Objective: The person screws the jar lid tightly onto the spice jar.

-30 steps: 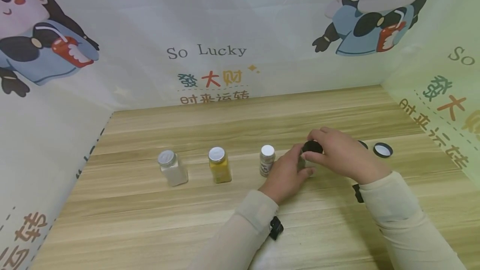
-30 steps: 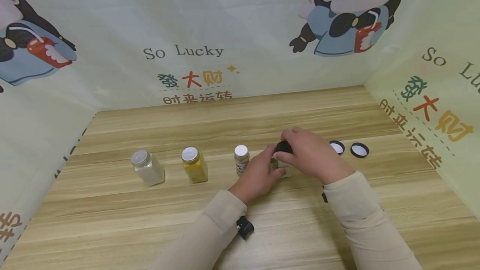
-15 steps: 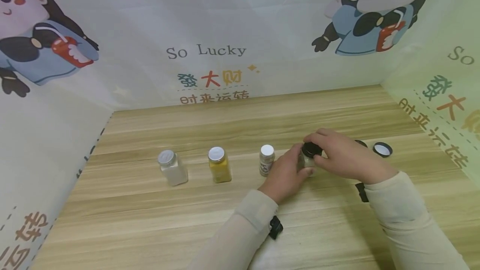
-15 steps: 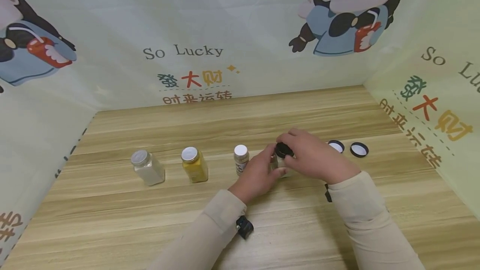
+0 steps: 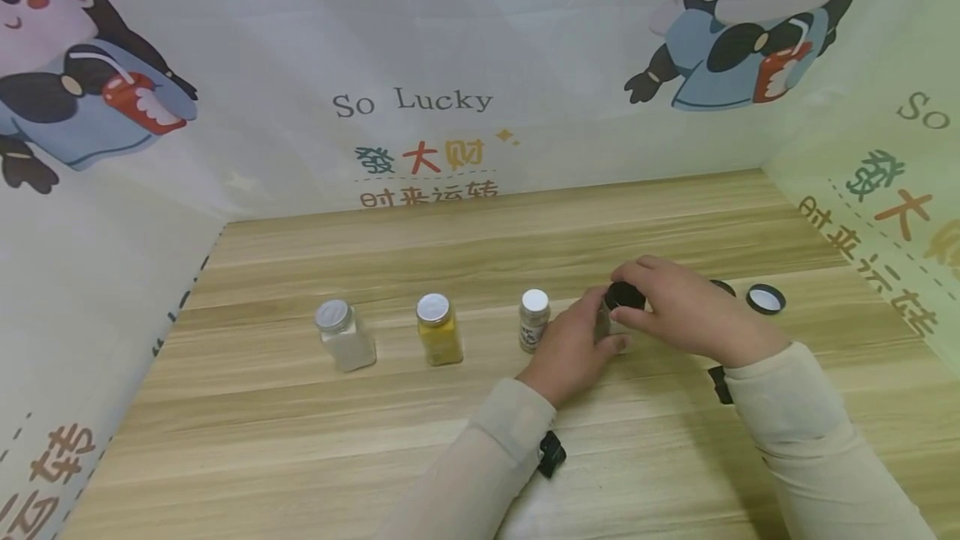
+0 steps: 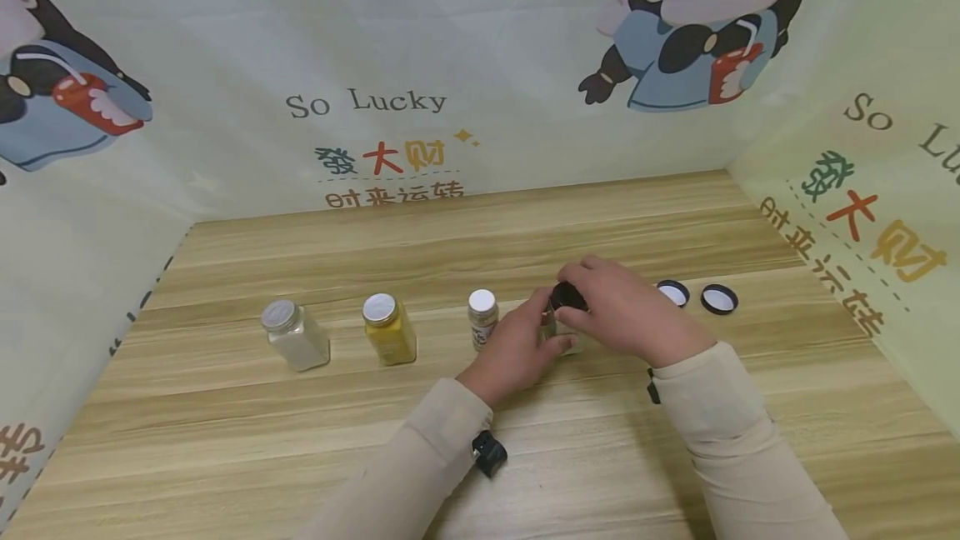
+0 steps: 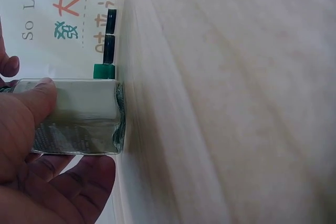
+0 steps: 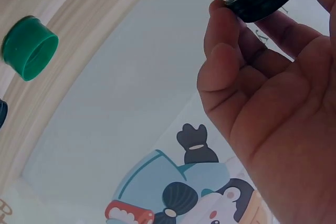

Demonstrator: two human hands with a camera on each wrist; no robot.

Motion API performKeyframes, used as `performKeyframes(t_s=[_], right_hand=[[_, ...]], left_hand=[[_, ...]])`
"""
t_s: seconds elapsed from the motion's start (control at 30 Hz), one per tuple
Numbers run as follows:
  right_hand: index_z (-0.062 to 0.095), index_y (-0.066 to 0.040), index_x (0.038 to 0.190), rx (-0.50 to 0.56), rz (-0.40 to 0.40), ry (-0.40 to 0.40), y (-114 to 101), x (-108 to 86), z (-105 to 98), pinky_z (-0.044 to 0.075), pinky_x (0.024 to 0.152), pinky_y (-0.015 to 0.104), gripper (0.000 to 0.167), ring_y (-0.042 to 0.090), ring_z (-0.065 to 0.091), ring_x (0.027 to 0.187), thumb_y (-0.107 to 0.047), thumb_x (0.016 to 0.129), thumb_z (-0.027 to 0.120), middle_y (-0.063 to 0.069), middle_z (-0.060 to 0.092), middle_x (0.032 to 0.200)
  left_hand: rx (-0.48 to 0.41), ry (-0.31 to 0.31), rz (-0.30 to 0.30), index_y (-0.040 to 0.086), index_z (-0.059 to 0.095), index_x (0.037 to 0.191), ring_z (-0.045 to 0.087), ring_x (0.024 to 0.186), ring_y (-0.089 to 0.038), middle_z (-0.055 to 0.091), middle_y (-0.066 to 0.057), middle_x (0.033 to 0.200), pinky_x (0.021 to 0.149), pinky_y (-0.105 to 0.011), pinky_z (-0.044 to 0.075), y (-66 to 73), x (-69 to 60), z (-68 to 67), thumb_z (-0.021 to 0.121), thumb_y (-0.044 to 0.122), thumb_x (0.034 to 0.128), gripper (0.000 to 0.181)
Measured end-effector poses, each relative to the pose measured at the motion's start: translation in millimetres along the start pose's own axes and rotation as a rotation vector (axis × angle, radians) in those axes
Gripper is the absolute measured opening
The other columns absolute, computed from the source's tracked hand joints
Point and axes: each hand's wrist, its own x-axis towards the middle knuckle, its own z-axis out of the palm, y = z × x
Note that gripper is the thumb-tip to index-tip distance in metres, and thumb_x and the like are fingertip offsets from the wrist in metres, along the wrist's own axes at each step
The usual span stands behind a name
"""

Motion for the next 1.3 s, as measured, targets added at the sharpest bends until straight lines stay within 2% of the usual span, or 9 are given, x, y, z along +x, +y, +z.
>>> performKeyframes(t_s=[0.2, 0.33, 0.5, 0.57, 0.67, 0.8, 1.07, 1.3], right_hand=[[0.064, -0.004, 0.121, -0.001, -0.064, 0.011, 0.8, 0.1, -0.2, 0.053, 0.084, 0.046, 0.032, 0.026, 0.063, 0.101, -0.013, 0.091, 0.071, 0.01, 0.064, 0.115], [0.063, -0.004, 0.122, 0.005, -0.084, 0.004, 1.0, 0.1, -0.3, 0.053, 0.086, 0.046, 0.033, 0.025, 0.063, 0.103, -0.009, 0.09, 0.071, 0.009, 0.064, 0.116], [0.057, 0.0, 0.132, 0.014, -0.001, -0.022, 0.0, -0.7, -0.4, 0.051, 0.091, 0.051, 0.049, 0.034, 0.06, 0.112, -0.023, 0.091, 0.071, 0.019, 0.059, 0.128], [0.056, 0.0, 0.133, 0.019, 0.034, -0.021, -0.4, -0.8, -0.3, 0.051, 0.09, 0.052, 0.052, 0.036, 0.061, 0.111, -0.03, 0.093, 0.07, 0.021, 0.058, 0.127], [0.059, 0.0, 0.126, 0.02, 0.046, -0.004, -0.6, -0.3, 0.2, 0.052, 0.084, 0.05, 0.045, 0.031, 0.063, 0.099, -0.031, 0.095, 0.068, 0.017, 0.061, 0.117], [0.063, 0.0, 0.116, 0.005, 0.022, 0.017, -0.8, 1.0, 0.4, 0.053, 0.075, 0.044, 0.034, 0.023, 0.061, 0.086, -0.024, 0.094, 0.07, 0.012, 0.062, 0.104], [0.064, 0.001, 0.117, -0.012, -0.036, 0.02, -2.2, 0.5, 0.0, 0.053, 0.077, 0.044, 0.03, 0.024, 0.062, 0.089, -0.016, 0.093, 0.07, 0.012, 0.062, 0.107], [0.064, 0.0, 0.116, 0.013, -0.066, 0.023, -2.4, 0.3, -0.2, 0.053, 0.078, 0.043, 0.027, 0.022, 0.062, 0.09, -0.01, 0.091, 0.07, 0.01, 0.062, 0.108]], left_hand=[[0.009, -0.004, -0.014, 0.016, 0.042, 0.146, 0.054, 0.126, -0.018, 0.056, -0.004, 0.14, 0.104, -0.032, 0.044, 0.5, 0.7, 0.1, 0.068, 0.03, 0.0956, 0.058], [0.01, 0.0, -0.018, 0.017, 0.045, 0.141, 0.056, 0.124, -0.019, 0.058, -0.004, 0.137, 0.103, -0.033, 0.045, -0.1, 0.5, 0.2, 0.069, 0.03, 0.095, 0.054], [-0.009, -0.009, -0.015, 0.017, 0.044, 0.144, 0.054, 0.126, -0.017, 0.057, -0.002, 0.139, 0.103, -0.033, 0.045, -0.2, -0.1, 0.0, 0.069, 0.027, 0.0954, 0.055], [-0.017, -0.011, -0.011, 0.018, 0.043, 0.146, 0.054, 0.126, -0.016, 0.057, -0.001, 0.139, 0.103, -0.032, 0.045, -0.2, -0.1, -0.1, 0.069, 0.027, 0.0956, 0.057], [-0.021, -0.006, -0.005, 0.018, 0.043, 0.146, 0.056, 0.122, -0.014, 0.058, 0.001, 0.136, 0.101, -0.031, 0.046, -0.5, -0.1, 0.0, 0.069, 0.028, 0.0955, 0.058], [-0.017, -0.001, -0.004, 0.018, 0.044, 0.146, 0.057, 0.119, -0.013, 0.059, 0.001, 0.134, 0.099, -0.031, 0.047, -0.7, 0.2, 0.0, 0.069, 0.03, 0.0955, 0.057], [0.005, -0.001, -0.001, 0.016, 0.043, 0.147, 0.057, 0.122, -0.016, 0.058, -0.002, 0.138, 0.101, -0.031, 0.046, -0.2, 0.6, 0.4, 0.069, 0.029, 0.0956, 0.059], [0.012, -0.004, -0.02, 0.015, 0.042, 0.147, 0.055, 0.125, -0.017, 0.057, -0.003, 0.139, 0.103, -0.032, 0.045, 1.2, 0.0, 0.1, 0.069, 0.028, 0.0953, 0.059]])
